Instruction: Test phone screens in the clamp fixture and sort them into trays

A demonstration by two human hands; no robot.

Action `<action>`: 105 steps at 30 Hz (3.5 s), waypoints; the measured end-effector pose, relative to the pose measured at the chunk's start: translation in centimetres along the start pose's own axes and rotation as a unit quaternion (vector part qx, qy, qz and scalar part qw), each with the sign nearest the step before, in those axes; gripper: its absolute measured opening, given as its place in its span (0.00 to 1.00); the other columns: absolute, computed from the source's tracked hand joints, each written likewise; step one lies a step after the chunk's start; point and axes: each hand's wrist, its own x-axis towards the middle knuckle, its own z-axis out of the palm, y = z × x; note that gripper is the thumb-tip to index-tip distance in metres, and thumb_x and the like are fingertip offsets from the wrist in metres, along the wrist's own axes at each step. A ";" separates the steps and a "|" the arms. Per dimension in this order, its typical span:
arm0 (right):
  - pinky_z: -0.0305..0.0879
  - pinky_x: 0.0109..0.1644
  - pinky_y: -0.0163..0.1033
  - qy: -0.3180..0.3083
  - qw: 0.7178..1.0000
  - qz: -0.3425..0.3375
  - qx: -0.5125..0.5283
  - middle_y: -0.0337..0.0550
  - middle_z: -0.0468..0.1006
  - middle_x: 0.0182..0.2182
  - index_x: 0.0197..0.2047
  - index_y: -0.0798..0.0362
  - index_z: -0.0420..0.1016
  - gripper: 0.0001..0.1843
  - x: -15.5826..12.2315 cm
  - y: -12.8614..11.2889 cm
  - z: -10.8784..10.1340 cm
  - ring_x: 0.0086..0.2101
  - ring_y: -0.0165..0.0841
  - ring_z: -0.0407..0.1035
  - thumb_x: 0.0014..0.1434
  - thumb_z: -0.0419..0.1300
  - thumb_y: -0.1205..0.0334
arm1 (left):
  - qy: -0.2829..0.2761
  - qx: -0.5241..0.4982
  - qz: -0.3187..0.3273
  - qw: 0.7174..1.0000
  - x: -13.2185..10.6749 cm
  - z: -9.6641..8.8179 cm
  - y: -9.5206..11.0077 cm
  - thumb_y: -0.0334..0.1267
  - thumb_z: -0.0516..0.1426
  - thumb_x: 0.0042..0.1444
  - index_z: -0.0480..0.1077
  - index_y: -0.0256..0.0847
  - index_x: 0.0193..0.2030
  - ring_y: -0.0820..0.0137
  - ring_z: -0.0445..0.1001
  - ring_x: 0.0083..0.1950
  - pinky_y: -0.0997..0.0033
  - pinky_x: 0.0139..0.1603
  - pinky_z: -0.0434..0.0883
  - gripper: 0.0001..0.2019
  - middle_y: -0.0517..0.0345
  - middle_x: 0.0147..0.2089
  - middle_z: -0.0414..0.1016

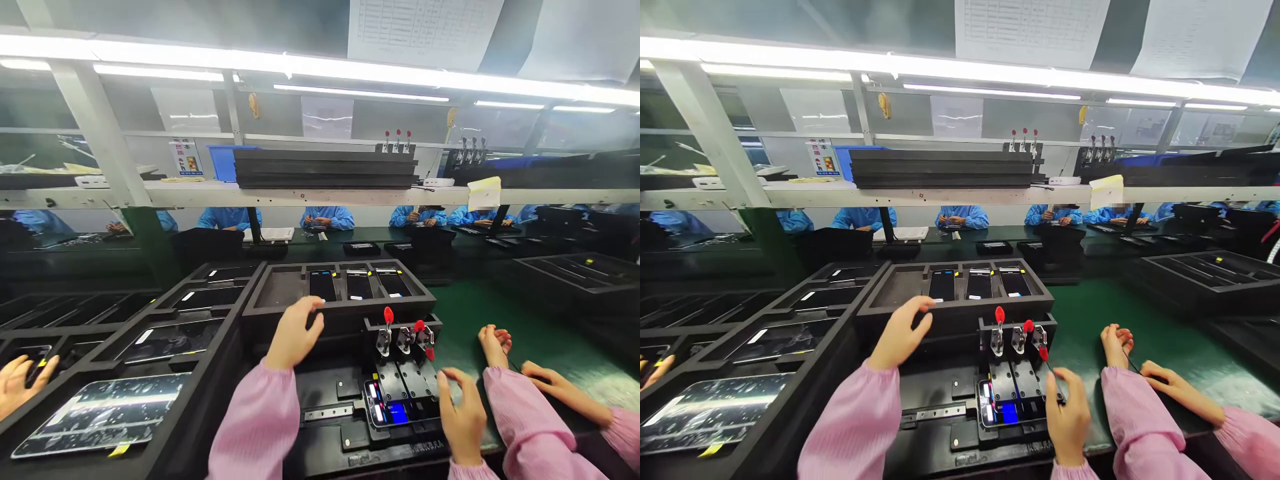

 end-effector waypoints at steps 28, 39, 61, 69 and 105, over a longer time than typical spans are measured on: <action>0.61 0.29 0.34 -0.164 0.882 0.075 0.435 0.33 0.69 0.20 0.50 0.55 0.56 0.26 0.7 -2.3 -6.3 0.21 0.28 0.63 0.54 0.55 0.48 | -0.243 -0.086 0.000 0.966 -11.9 12.1 0.9 0.50 0.66 0.25 0.47 0.50 0.61 0.49 0.56 0.61 0.31 0.58 0.26 0.52 0.48 0.61 0.58; 0.66 0.46 0.38 -0.295 0.750 -0.279 0.522 0.46 0.73 0.40 0.47 0.52 0.67 0.14 -8.9 -11.0 -10.3 0.41 0.33 0.69 0.60 0.48 0.60 | -0.182 0.075 -0.156 0.968 -17.9 2.9 -3.3 0.42 0.56 0.45 0.38 0.50 0.65 0.52 0.36 0.68 0.34 0.59 0.34 0.43 0.56 0.68 0.40; 0.51 0.60 0.40 -0.493 0.738 -0.197 0.416 0.37 0.58 0.55 0.63 0.38 0.46 0.34 -11.9 -12.1 -5.8 0.55 0.31 0.54 0.54 0.44 0.67 | 0.154 -0.255 -0.304 0.905 -22.0 7.2 -7.7 0.53 0.44 0.58 0.53 0.45 0.59 0.57 0.59 0.61 0.50 0.60 0.56 0.25 0.51 0.61 0.60; 0.32 0.61 0.59 -0.546 0.732 -0.191 0.361 0.34 0.60 0.51 0.61 0.27 0.43 0.35 -12.4 -14.5 -7.0 0.53 0.35 0.56 0.53 0.43 0.65 | 0.181 -0.252 -0.320 0.895 -22.3 5.8 -7.5 0.52 0.41 0.59 0.53 0.42 0.59 0.59 0.55 0.63 0.53 0.63 0.51 0.25 0.51 0.62 0.57; 0.66 0.42 0.39 -0.482 0.771 -0.137 0.392 0.53 0.65 0.50 0.61 0.56 0.40 0.50 7.8 -43.4 -13.5 0.40 0.35 0.69 0.43 0.59 0.42 | 0.194 -0.222 -0.262 0.919 -22.7 6.3 -8.5 0.47 0.44 0.56 0.50 0.35 0.61 0.59 0.51 0.65 0.58 0.64 0.48 0.28 0.46 0.63 0.54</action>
